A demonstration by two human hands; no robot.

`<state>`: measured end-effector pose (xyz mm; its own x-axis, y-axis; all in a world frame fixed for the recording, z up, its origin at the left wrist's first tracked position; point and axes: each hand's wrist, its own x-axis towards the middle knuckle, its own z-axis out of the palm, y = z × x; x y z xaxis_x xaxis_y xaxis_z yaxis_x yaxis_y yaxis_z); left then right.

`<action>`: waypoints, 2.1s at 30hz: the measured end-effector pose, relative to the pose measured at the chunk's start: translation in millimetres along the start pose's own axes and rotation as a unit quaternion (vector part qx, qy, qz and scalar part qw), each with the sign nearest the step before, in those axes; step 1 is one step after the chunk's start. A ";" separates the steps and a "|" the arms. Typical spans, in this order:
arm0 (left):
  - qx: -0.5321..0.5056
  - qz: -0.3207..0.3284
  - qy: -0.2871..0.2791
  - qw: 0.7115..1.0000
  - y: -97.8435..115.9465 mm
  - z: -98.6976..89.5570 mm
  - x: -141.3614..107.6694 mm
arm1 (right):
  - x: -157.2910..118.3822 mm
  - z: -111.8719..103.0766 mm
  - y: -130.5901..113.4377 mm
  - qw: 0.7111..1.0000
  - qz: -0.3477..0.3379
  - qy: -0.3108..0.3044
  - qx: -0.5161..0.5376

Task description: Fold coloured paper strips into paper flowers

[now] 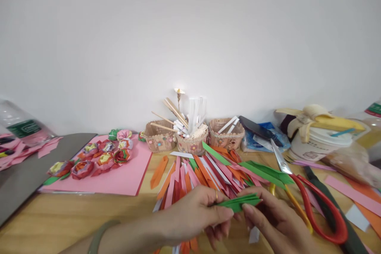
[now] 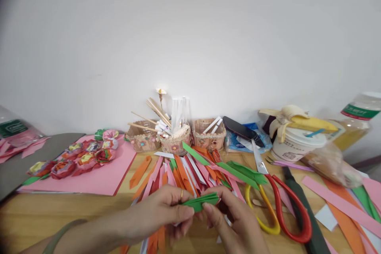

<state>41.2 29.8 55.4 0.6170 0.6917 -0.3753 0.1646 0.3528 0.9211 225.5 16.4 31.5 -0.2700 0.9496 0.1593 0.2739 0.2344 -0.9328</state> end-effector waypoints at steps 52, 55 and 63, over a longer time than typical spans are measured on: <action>-0.119 0.165 0.268 0.942 5.5 -44.0 0.7 | 106.6 -55.2 -34.2 0.970 -0.086 0.131 -0.188; -0.106 0.164 0.262 0.945 6.5 -39.9 1.4 | 101.7 -43.5 -37.7 0.952 -0.172 0.114 -0.228; -0.116 0.168 0.255 0.945 5.6 -30.7 6.3 | 82.0 -4.5 -35.3 0.933 -0.241 -0.018 -0.266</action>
<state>22.4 55.5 54.9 0.1426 0.9823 -0.1217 -0.1843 0.1472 0.9718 197.9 86.9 79.0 -0.5085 0.7021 0.4984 0.5297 0.7114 -0.4618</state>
